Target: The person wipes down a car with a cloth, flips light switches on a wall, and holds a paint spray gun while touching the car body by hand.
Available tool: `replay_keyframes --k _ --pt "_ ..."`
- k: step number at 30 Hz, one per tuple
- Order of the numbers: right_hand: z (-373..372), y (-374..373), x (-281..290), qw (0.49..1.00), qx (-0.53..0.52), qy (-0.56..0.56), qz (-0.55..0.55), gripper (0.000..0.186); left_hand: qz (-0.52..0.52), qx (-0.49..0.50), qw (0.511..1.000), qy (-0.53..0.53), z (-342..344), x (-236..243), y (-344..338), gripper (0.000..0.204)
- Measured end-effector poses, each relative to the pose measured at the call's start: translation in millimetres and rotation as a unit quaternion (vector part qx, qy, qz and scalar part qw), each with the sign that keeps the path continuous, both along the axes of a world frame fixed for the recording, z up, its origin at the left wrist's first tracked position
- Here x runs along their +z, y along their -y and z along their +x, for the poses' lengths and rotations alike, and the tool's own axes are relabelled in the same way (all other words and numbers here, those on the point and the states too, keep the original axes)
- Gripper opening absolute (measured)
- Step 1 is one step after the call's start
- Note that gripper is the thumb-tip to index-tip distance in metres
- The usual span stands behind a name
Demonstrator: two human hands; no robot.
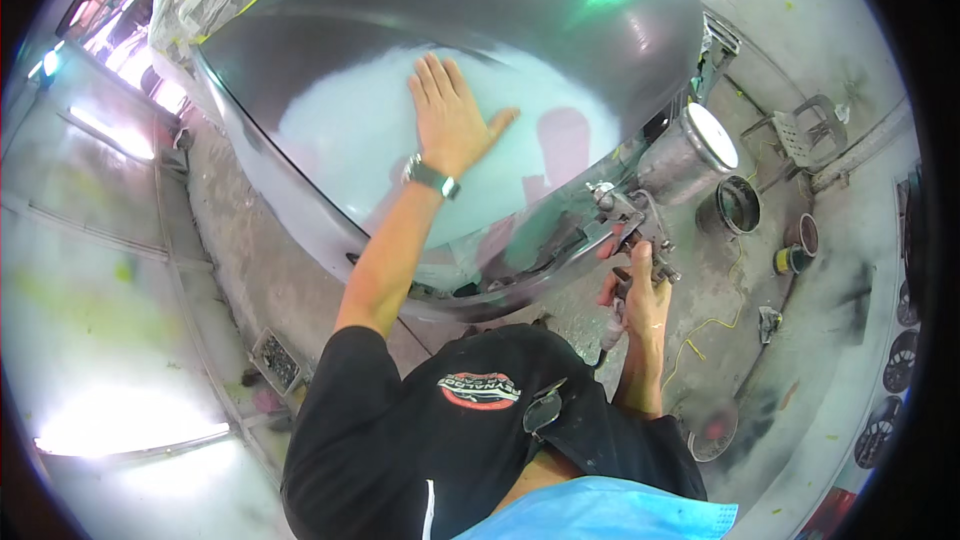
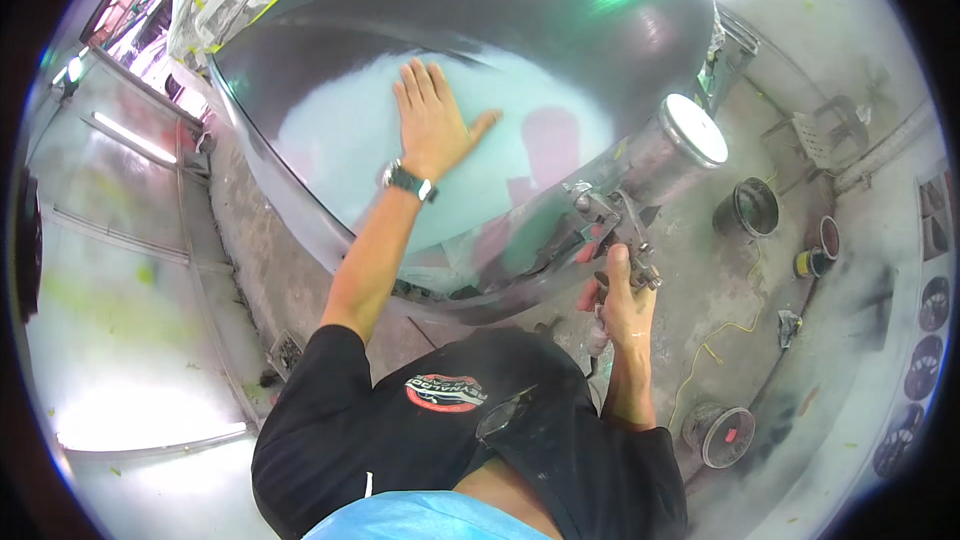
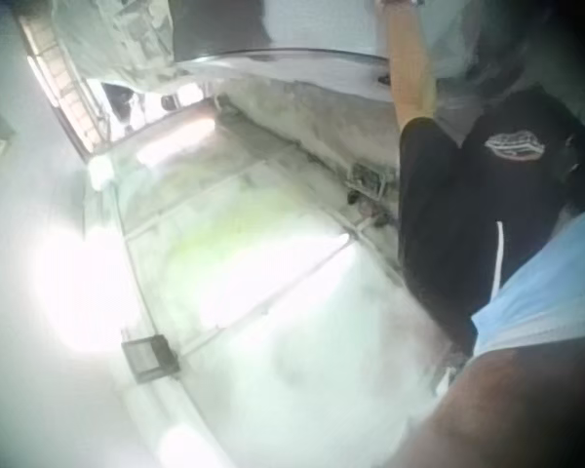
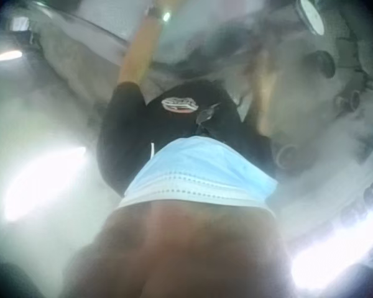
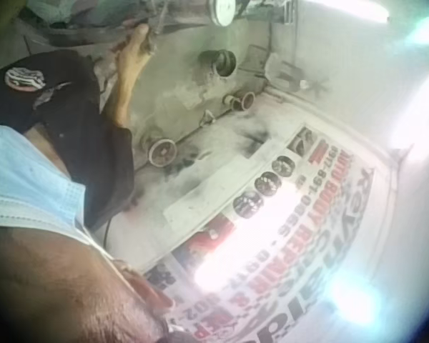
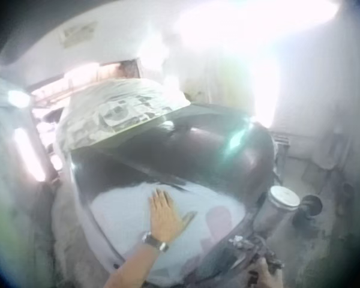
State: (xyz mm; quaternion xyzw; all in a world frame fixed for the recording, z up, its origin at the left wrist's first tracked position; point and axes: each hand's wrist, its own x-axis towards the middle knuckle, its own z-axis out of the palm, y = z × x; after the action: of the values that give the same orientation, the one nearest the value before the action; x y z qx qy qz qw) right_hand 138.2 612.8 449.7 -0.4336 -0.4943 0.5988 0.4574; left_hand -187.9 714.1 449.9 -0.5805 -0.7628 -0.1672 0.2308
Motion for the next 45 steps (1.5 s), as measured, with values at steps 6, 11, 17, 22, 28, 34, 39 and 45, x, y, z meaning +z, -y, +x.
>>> replay_keyframes --k 6,11,17,22,28,34,39,45 --pt "10.0 -0.8 5.8 0.999 -0.012 -0.046 -0.018 0.049 -0.129 -0.146 0.98 -0.043 61.0 -20.3 48.8 0.118" --pt "20.8 -6.9 -1.4 0.999 -0.009 -0.033 -0.029 0.047 -0.107 -0.153 0.982 -0.022 16.7 3.9 -38.8 0.121" --pt "41.7 6.1 -15.1 0.997 -0.064 -0.026 -0.04 0.051 -0.274 -0.077 0.927 -0.243 76.1 44.1 -68.7 0.084" --pt "53.8 9.8 -14.7 0.997 -0.073 -0.013 -0.026 0.056 -0.227 -0.2 0.741 -0.6 147.0 80.8 34.4 0.038" --pt "56.4 13.1 -7.3 0.996 -0.087 0.006 0.012 0.053 -0.174 -0.247 0.704 -0.642 177.5 104.6 89.6 0.039" --pt "53.3 15.1 -6.7 0.998 -0.057 -0.006 0.018 0.052 -0.19 -0.238 0.688 -0.659 172.9 102.4 91.3 0.04" --pt "51.7 15.5 -6.1 0.998 -0.055 -0.032 0.005 0.051 -0.217 -0.229 0.677 -0.665 170.6 91.1 81.0 0.046" --pt "53.4 13.2 -9.5 0.999 -0.024 -0.038 0.005 0.06 -0.266 -0.342 0.828 -0.355 122.3 13.0 12.0 0.087"
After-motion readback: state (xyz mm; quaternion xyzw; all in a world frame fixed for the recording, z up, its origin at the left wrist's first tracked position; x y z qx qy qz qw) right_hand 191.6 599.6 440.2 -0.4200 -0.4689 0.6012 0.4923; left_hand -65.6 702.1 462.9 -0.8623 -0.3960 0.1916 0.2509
